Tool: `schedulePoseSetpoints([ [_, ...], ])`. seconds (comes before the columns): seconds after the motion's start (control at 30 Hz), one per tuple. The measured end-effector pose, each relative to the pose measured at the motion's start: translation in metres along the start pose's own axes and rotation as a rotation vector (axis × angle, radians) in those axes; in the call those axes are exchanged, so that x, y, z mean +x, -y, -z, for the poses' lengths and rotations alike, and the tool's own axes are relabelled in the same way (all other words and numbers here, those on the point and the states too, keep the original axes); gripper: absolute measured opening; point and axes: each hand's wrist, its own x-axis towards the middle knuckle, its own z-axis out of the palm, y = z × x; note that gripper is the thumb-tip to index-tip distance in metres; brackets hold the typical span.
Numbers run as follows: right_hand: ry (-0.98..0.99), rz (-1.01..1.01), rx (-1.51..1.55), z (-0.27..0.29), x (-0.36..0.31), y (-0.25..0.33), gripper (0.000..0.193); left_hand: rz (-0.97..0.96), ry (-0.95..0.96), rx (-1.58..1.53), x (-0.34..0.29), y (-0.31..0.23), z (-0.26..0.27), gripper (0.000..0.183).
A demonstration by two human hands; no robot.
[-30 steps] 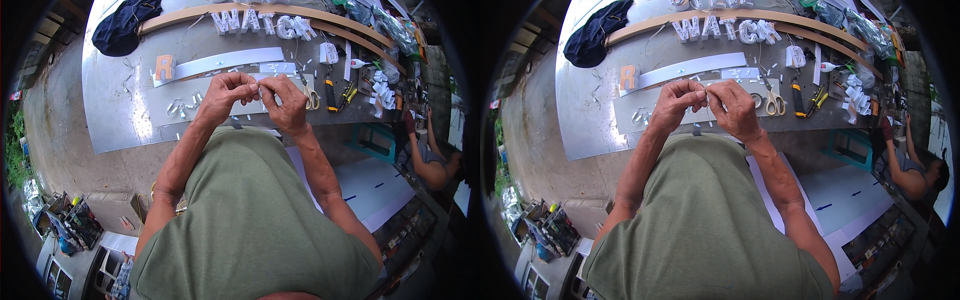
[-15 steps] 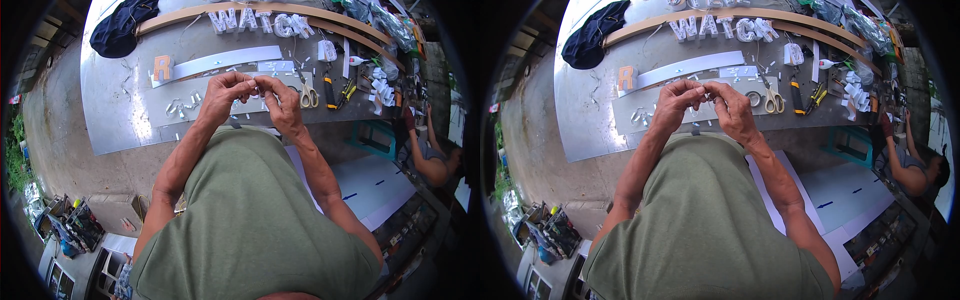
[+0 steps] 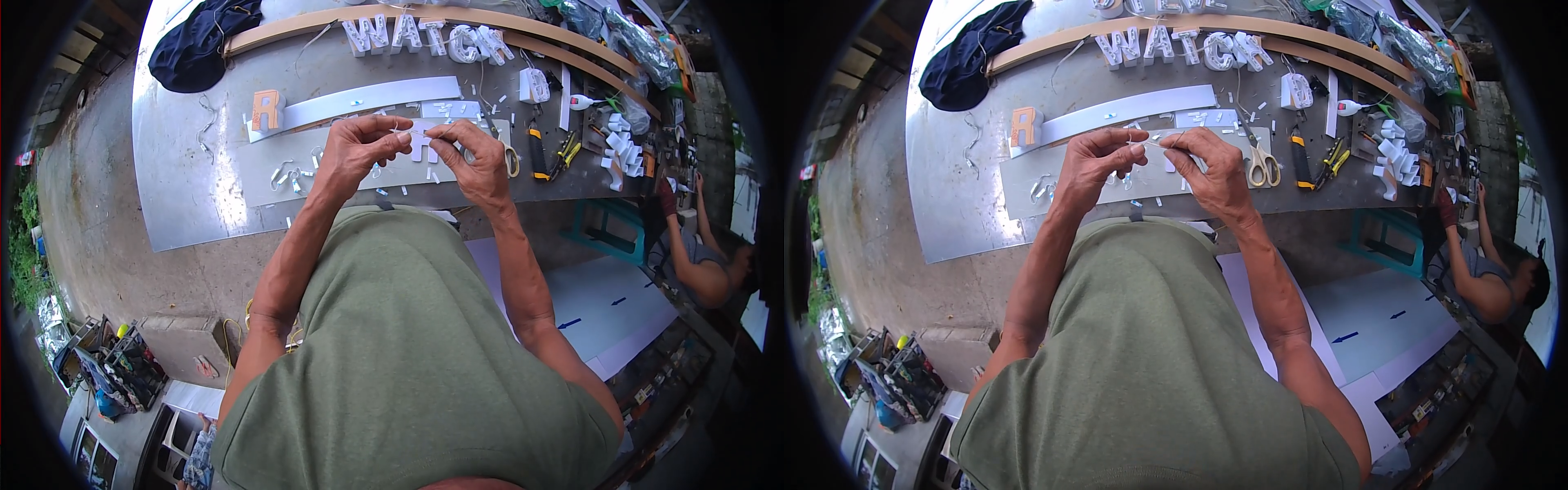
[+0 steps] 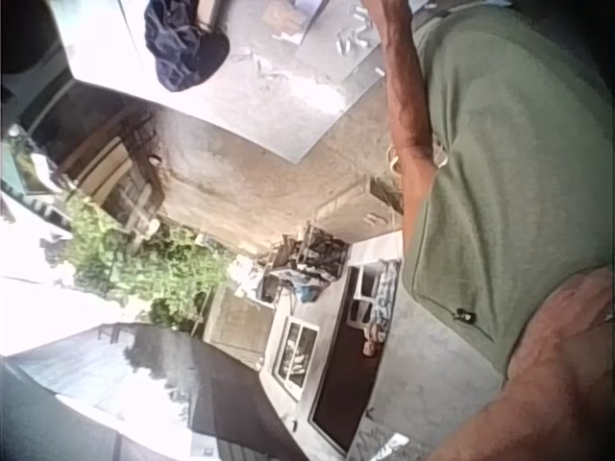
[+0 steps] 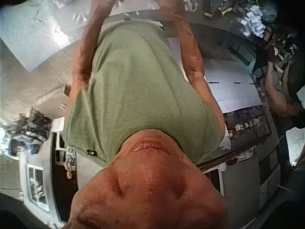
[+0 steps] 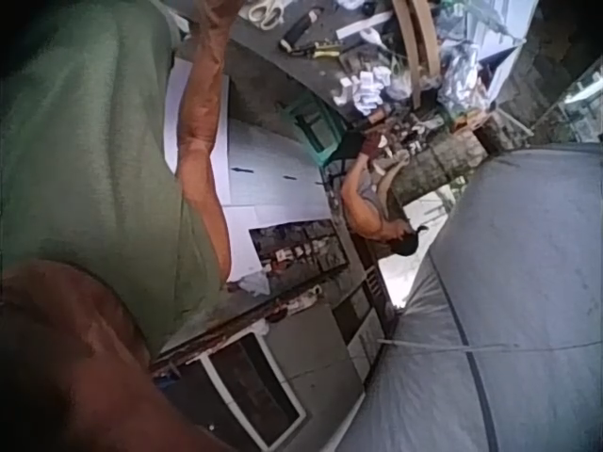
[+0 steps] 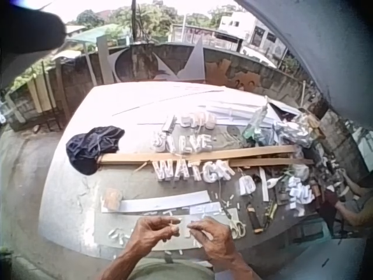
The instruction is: Wiring and applying electrical tape to the back of LED channel letters for signage.
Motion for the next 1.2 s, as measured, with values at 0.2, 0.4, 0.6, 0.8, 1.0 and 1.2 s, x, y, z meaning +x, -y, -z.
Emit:
schedulePoseSetpoints([
  [0.2, 0.010, 0.031, 0.046, 0.001, 0.002, -0.008, 0.012, -0.053, 0.008, 0.138, -0.001, -0.002, -0.005, 0.026],
  [0.4, 0.064, -0.048, 0.083, 0.004, 0.001, -0.009, 0.010, -0.226, -0.028, 0.360, -0.004, -0.001, -0.009, 0.019],
  [0.6, 0.205, -0.198, 0.189, 0.010, -0.001, -0.014, 0.013, -0.304, 0.148, 0.561, -0.005, -0.013, -0.002, 0.015],
  [0.8, 0.179, -0.426, 0.415, 0.005, -0.008, -0.017, 0.021, -0.052, 0.186, 0.197, 0.000, 0.002, 0.012, 0.029],
  [1.0, 0.238, -0.470, 0.460, 0.002, -0.012, -0.023, 0.023, 0.009, 0.239, 0.120, 0.001, 0.014, 0.028, 0.029],
  [1.2, 0.353, -0.437, 0.494, 0.002, -0.008, -0.019, 0.023, 0.046, 0.222, -0.034, 0.000, 0.015, 0.026, 0.021],
])
